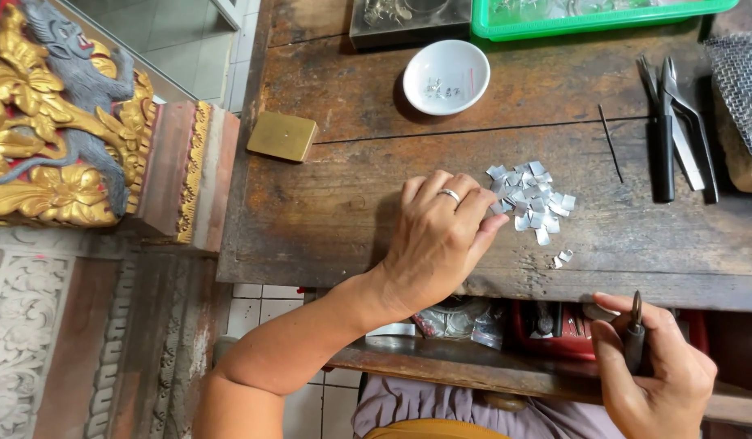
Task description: Cutting small pieces of silver metal from a sheet using a pair of cutting pliers at a jeweler's workbench.
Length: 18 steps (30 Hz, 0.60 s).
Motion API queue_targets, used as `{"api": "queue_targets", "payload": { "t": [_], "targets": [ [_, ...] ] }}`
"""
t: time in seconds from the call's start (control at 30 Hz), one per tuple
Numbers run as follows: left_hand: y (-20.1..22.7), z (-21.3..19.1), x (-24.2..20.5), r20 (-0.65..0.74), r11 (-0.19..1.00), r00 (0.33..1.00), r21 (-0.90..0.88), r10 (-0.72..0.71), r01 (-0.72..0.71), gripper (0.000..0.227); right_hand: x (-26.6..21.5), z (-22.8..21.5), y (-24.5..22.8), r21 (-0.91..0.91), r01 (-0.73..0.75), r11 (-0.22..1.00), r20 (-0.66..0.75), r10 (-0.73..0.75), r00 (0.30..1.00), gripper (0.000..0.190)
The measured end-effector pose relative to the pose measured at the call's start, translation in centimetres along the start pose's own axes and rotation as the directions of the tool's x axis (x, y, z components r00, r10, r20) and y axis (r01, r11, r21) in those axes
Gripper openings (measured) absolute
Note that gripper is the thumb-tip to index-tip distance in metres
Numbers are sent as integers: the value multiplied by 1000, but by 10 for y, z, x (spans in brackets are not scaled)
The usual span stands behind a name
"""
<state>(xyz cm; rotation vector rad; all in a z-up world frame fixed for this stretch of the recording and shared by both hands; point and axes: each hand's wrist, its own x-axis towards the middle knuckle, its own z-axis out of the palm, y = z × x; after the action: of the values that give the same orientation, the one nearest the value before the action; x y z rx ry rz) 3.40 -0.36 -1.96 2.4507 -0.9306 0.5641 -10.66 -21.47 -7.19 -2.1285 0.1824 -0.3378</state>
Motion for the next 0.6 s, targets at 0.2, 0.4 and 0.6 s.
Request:
{"api": "queue_targets", "payload": {
  "t": [0.2, 0.4, 0.6],
  "targets": [
    [-1, 10, 1, -49, 997, 998, 70, 40, -37, 13, -2, -1, -1, -8, -22, 1000, -7, 22, 1000, 36],
    [-6, 11, -2, -117, 987, 984, 105, 137, -124, 13, -7, 0, -5, -4, -4, 1000, 12, 4, 1000, 34],
    [-11, 8, -9, -54, 913, 920, 154, 389, -377, 11, -9, 0, -5, -24, -6, 1000, 0, 6, 1000, 32]
  ]
}}
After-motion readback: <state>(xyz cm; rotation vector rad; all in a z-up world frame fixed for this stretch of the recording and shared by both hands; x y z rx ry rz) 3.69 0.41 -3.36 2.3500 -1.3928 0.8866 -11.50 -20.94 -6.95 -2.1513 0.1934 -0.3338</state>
